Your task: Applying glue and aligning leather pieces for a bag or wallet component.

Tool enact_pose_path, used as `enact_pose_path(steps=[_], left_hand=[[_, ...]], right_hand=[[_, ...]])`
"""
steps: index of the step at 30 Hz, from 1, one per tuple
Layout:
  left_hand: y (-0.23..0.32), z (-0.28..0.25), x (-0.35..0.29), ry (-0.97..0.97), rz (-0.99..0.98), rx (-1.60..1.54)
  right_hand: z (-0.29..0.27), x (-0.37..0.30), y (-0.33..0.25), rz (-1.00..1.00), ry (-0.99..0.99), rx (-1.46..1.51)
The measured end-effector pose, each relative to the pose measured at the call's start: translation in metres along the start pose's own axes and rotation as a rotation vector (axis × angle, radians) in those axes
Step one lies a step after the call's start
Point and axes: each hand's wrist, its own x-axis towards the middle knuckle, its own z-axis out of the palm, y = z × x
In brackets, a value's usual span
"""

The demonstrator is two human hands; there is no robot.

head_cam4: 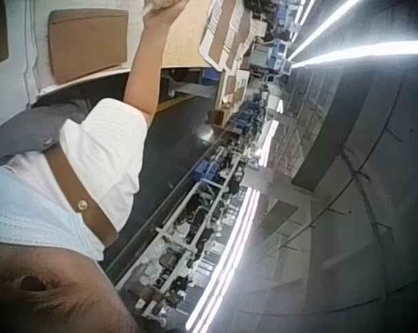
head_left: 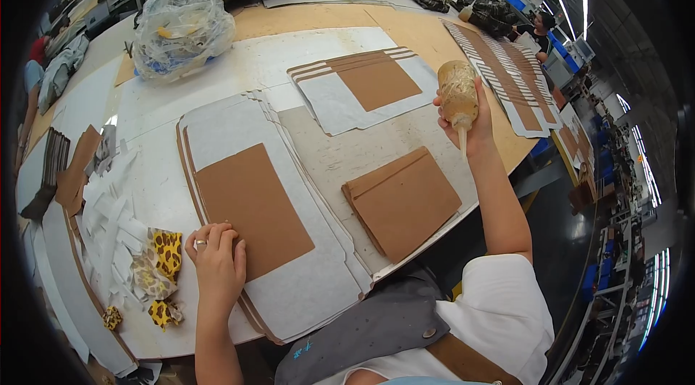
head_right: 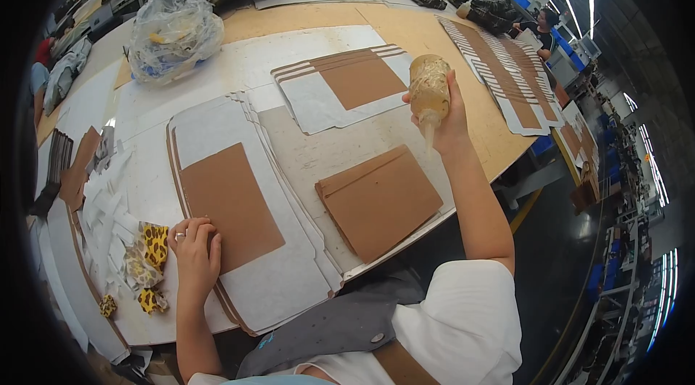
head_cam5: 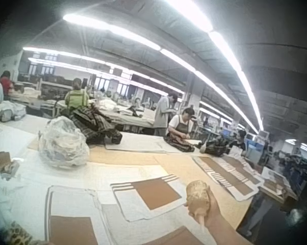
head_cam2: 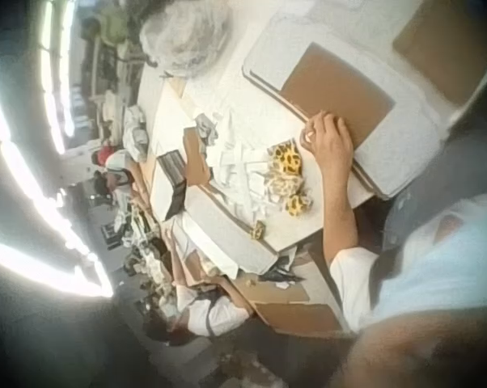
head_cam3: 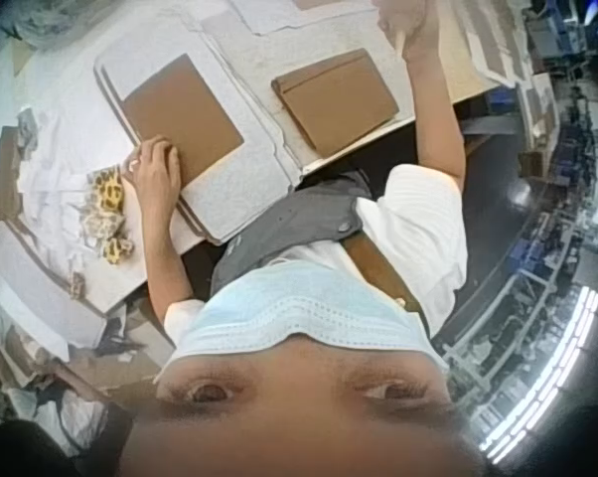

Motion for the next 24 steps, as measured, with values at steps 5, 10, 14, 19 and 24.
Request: enact_pose_path(steps=[5,10,14,19,24], left_hand=[[-0.002,0.001,0.000,-0.032,-0.008,0.001],[-0.005,0.002,-0.002,-0.048,-0.025,-0.046],[-0.005,0.001,-0.001,-0.055,-0.023,-0.041],[-0.003,0.000,0.000,-0.066,-0.039,-0.066],[-0.013,0.002,-0.003,0.043,-0.088,-0.082]], right_hand=[[0.019,0.003,0.016,0.102,-0.118,0.053],[0.038,0.005,0.028,0.164,-0.091,0.087],[0.052,0.002,0.030,0.135,-0.022,0.004],[0.060,0.001,0.036,0.108,-0.097,-0.033],[0.072,0.004,0.050,0.112,-0.108,0.027]])
